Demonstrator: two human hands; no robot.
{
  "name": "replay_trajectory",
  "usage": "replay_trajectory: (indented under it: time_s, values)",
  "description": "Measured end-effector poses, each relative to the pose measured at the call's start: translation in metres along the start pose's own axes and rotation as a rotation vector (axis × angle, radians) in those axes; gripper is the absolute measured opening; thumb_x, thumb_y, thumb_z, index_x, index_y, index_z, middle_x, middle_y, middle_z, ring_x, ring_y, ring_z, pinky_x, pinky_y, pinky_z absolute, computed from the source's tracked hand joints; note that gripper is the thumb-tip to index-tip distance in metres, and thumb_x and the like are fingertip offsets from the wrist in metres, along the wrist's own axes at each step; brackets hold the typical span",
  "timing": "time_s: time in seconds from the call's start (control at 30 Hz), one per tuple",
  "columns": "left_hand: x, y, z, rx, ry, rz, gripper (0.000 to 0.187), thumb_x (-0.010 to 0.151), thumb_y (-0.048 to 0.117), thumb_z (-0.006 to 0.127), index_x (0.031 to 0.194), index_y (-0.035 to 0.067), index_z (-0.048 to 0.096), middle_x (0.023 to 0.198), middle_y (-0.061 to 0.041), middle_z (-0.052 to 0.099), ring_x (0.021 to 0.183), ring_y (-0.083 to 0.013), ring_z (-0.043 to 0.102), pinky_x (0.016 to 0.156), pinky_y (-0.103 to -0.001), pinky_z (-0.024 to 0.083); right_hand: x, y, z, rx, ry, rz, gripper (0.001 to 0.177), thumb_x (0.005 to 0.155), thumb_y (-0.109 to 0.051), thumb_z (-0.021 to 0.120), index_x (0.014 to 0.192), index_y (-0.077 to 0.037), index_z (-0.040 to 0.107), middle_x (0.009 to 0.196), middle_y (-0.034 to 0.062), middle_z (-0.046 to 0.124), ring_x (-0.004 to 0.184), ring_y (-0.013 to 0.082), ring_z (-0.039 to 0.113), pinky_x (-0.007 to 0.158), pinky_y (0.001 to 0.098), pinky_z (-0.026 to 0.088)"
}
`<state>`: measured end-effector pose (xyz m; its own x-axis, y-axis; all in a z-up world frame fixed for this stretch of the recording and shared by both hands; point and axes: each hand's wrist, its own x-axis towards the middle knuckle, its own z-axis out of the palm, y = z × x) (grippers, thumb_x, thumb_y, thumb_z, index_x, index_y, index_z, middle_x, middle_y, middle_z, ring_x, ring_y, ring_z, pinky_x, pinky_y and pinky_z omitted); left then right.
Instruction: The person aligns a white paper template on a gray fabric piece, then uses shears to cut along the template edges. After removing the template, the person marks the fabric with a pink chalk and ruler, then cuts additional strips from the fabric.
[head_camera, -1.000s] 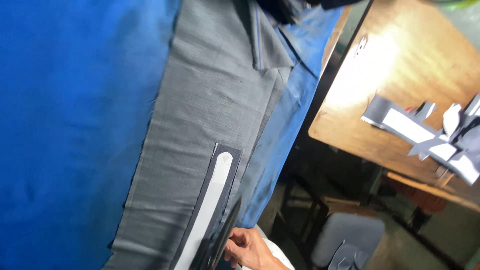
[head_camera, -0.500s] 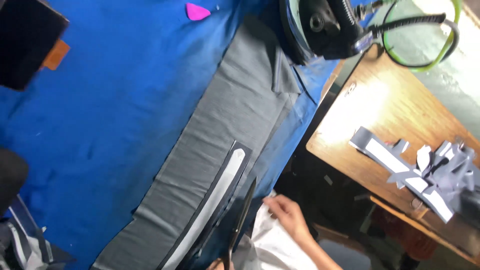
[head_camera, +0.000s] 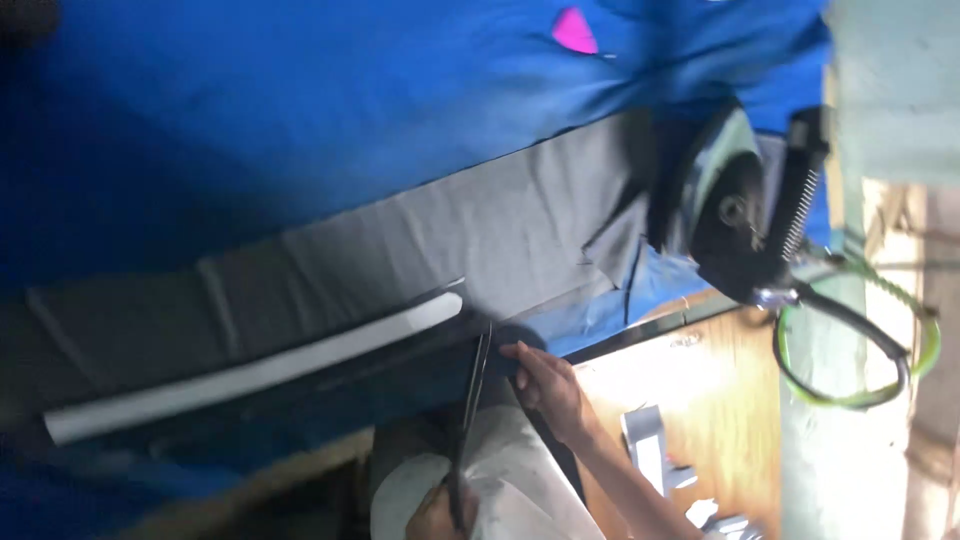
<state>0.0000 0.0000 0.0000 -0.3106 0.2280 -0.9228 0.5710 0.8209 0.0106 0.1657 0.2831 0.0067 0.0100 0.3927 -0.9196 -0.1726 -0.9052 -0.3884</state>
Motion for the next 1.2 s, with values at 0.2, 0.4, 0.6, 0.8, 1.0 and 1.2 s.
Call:
replay_trajectory:
  time_s: [0.2, 0.4, 0.6, 0.8, 1.0, 1.2]
  values:
    - [-0.003, 0.103, 0.077, -0.409, 0.142, 0.103, 0.033, 0.084, 0.048, 0.062, 0.08, 0.018, 0.075, 0.083, -0.009, 0.077, 0.087, -0.0326, 0.074, 0.078, -0.042, 0.056, 0.038, 0.003, -0.025, 0.255, -0.266, 0.195, 0.034, 0.102, -0.036, 0.06, 0.118, -0.009, 0.073, 0.067, -0.0043, 0.063, 0.044, 0.0016, 0.043, 0.04, 0.017, 0.034]
    - [-0.013, 0.173, 0.065, -0.469, -0.016, 0.053, 0.052, 0.092, 0.057, 0.04, 0.093, 0.015, 0.071, 0.095, -0.006, 0.074, 0.096, -0.0262, 0.072, 0.087, -0.039, 0.054, 0.028, -0.019, -0.01, 0.13, -0.068, -0.049, 0.023, 0.097, -0.029, 0.073, 0.079, -0.02, 0.061, 0.072, -0.0012, 0.066, 0.052, 0.005, 0.049, 0.05, 0.0216, 0.038]
    - [0.003, 0.172, 0.086, -0.501, 0.075, 0.126, 0.05, 0.094, 0.055, 0.043, 0.096, 0.016, 0.075, 0.096, -0.006, 0.079, 0.098, -0.0282, 0.075, 0.086, -0.039, 0.057, 0.029, -0.017, -0.005, 0.074, -0.016, -0.094, 0.023, 0.094, -0.022, 0.077, 0.076, -0.017, 0.063, 0.068, 0.0016, 0.067, 0.049, 0.007, 0.053, 0.05, 0.0217, 0.045]
    - [-0.007, 0.169, 0.077, -0.5, 0.08, 0.04, 0.049, 0.094, 0.054, 0.049, 0.07, 0.014, 0.064, 0.07, -0.008, 0.07, 0.074, -0.0301, 0.071, 0.07, -0.041, 0.051, 0.029, -0.014, -0.008, 0.06, -0.077, -0.133, 0.022, 0.097, -0.021, 0.073, 0.077, -0.014, 0.065, 0.066, 0.0029, 0.068, 0.048, 0.0075, 0.057, 0.048, 0.0216, 0.049]
    - [0.005, 0.179, 0.06, -0.485, 0.058, 0.064, 0.058, 0.093, 0.067, 0.038, 0.082, 0.016, 0.063, 0.079, -0.004, 0.065, 0.076, -0.0212, 0.07, 0.073, -0.037, 0.052, 0.035, -0.013, -0.013, 0.097, -0.111, -0.125, 0.023, 0.099, -0.017, 0.07, 0.077, -0.012, 0.065, 0.065, 0.0047, 0.068, 0.047, 0.0089, 0.058, 0.047, 0.0226, 0.049]
    - [0.015, 0.2, 0.023, -0.453, -0.036, -0.018, 0.063, 0.091, 0.07, 0.036, 0.087, 0.019, 0.072, 0.087, 0.001, 0.078, 0.084, -0.0147, 0.077, 0.081, -0.031, 0.057, 0.032, -0.016, -0.012, 0.058, -0.136, -0.119, 0.026, 0.1, -0.018, 0.067, 0.076, -0.01, 0.067, 0.064, 0.006, 0.069, 0.048, 0.0107, 0.059, 0.05, 0.0231, 0.052]
